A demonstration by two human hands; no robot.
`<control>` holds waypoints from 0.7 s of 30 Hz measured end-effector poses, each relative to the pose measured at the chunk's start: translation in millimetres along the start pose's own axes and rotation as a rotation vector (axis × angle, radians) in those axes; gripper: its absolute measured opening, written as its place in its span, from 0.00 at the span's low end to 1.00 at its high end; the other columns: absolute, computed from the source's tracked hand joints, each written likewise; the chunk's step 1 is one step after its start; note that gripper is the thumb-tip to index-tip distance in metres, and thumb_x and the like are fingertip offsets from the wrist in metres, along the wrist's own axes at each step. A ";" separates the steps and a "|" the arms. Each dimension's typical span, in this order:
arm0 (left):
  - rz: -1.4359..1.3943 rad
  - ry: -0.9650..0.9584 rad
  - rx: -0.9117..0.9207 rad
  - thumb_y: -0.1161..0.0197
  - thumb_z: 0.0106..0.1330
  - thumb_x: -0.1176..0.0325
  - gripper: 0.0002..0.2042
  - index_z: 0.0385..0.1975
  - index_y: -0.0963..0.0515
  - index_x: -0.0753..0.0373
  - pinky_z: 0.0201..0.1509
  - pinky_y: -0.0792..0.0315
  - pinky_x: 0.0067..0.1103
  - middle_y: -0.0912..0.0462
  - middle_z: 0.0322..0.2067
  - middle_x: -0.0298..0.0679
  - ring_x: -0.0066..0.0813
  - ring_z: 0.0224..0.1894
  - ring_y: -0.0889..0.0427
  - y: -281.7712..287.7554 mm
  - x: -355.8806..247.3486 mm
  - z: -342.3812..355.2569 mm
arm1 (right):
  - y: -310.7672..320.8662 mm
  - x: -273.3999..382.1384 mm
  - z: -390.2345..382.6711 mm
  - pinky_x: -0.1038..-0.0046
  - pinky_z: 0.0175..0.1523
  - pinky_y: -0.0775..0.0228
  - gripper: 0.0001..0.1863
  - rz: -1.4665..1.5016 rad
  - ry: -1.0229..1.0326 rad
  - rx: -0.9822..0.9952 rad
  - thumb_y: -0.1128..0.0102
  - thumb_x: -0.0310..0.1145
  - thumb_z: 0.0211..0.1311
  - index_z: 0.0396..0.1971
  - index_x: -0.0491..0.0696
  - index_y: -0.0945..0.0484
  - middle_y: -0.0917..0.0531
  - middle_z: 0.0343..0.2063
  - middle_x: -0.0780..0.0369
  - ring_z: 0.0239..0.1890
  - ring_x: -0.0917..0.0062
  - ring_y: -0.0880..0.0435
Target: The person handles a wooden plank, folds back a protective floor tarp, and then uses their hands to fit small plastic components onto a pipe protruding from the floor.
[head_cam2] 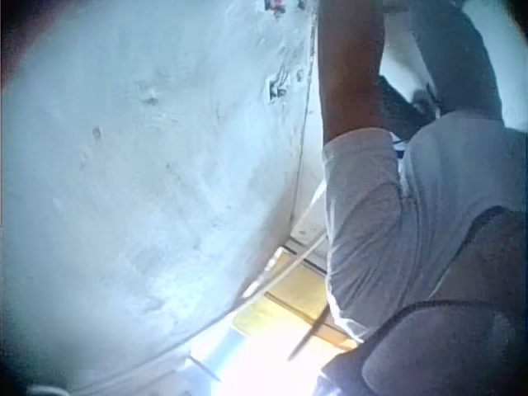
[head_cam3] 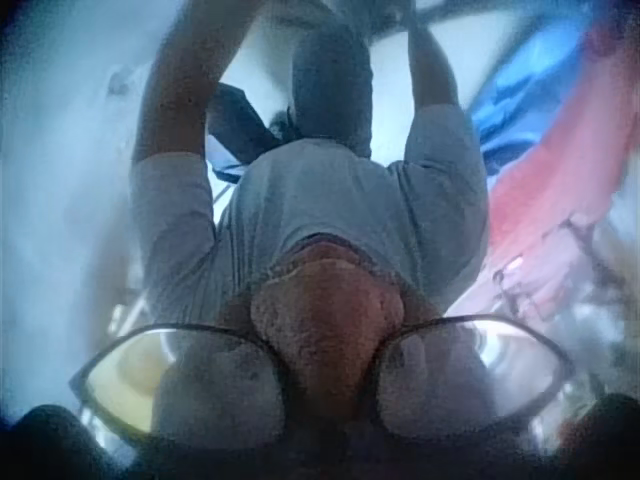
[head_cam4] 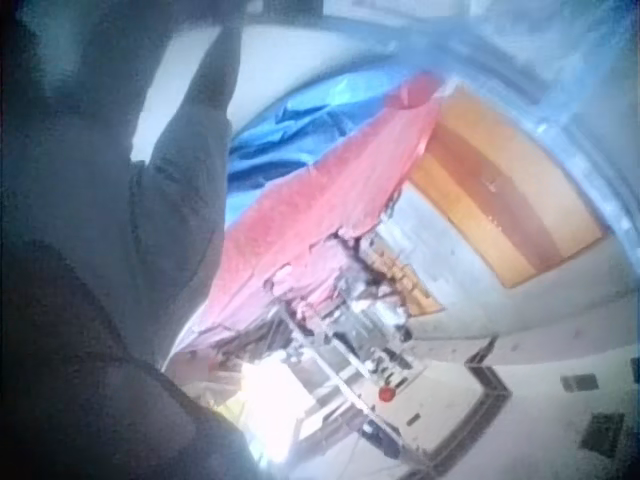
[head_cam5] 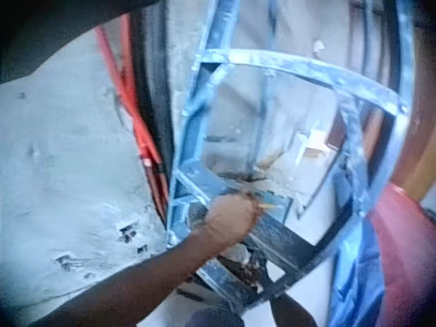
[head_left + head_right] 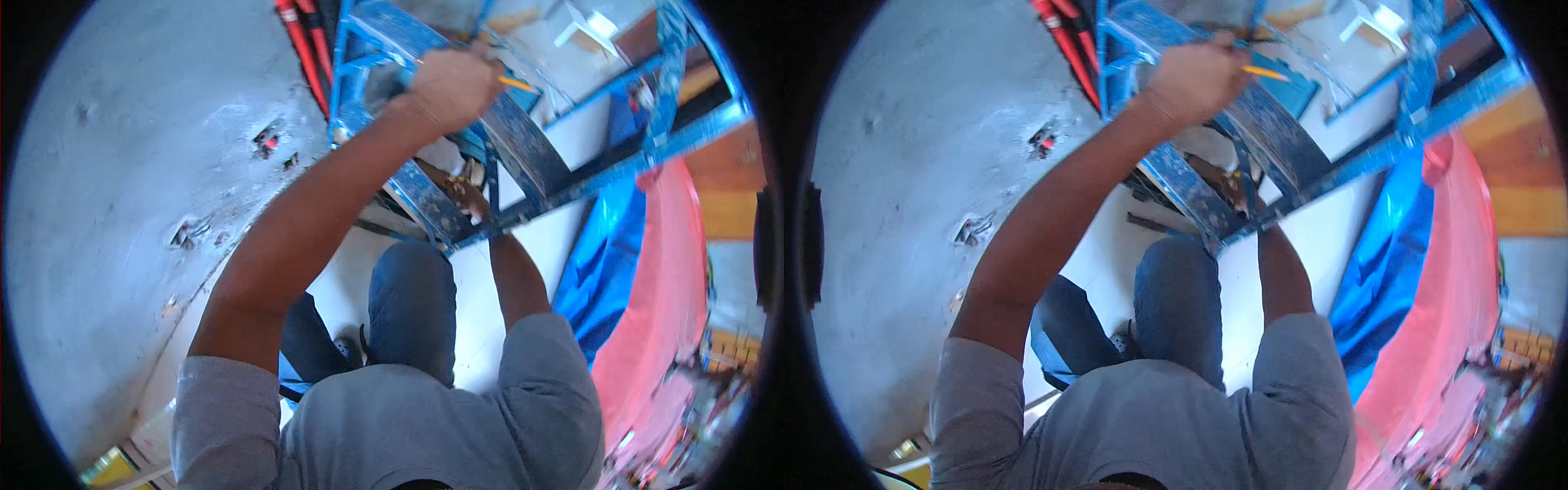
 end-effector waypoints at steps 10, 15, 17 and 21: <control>-0.108 0.053 0.016 0.36 0.66 0.59 0.10 0.37 0.19 0.59 0.44 0.21 0.40 0.23 0.41 0.45 0.46 0.40 0.15 9.9 -6.1 -8.0 | -14.1 -24.2 -6.0 0.62 0.50 0.25 0.22 -0.133 -0.066 0.034 0.40 0.45 0.67 0.55 0.49 0.26 0.18 0.43 0.60 0.44 0.71 0.18; -0.116 0.064 0.038 0.35 0.66 0.60 0.10 0.38 0.19 0.60 0.43 0.21 0.40 0.23 0.40 0.45 0.46 0.39 0.15 13.9 -2.3 -8.3 | -17.7 -34.7 0.7 0.62 0.50 0.25 0.22 -0.159 -0.051 0.031 0.40 0.45 0.68 0.56 0.49 0.26 0.18 0.44 0.60 0.44 0.71 0.18; -0.085 0.041 0.001 0.37 0.67 0.58 0.11 0.38 0.19 0.60 0.42 0.21 0.40 0.22 0.39 0.45 0.46 0.38 0.15 5.3 -11.0 -0.8 | -7.9 -49.6 0.9 0.62 0.50 0.25 0.22 -0.149 -0.049 0.007 0.40 0.44 0.68 0.56 0.49 0.26 0.18 0.44 0.60 0.44 0.71 0.18; -0.021 0.147 0.200 0.42 0.71 0.56 0.14 0.40 0.19 0.60 0.41 0.21 0.39 0.18 0.41 0.48 0.44 0.39 0.14 -3.9 -13.5 11.0 | -13.7 -49.8 13.9 0.62 0.50 0.25 0.22 -0.163 0.029 0.004 0.40 0.44 0.68 0.56 0.49 0.26 0.18 0.44 0.60 0.44 0.71 0.18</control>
Point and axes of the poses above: each hand's wrist, its own z-axis towards the middle knuckle, its own y-axis out of the back of the hand, x = y × z, the point moved 3 cm from there along z, towards the middle knuckle
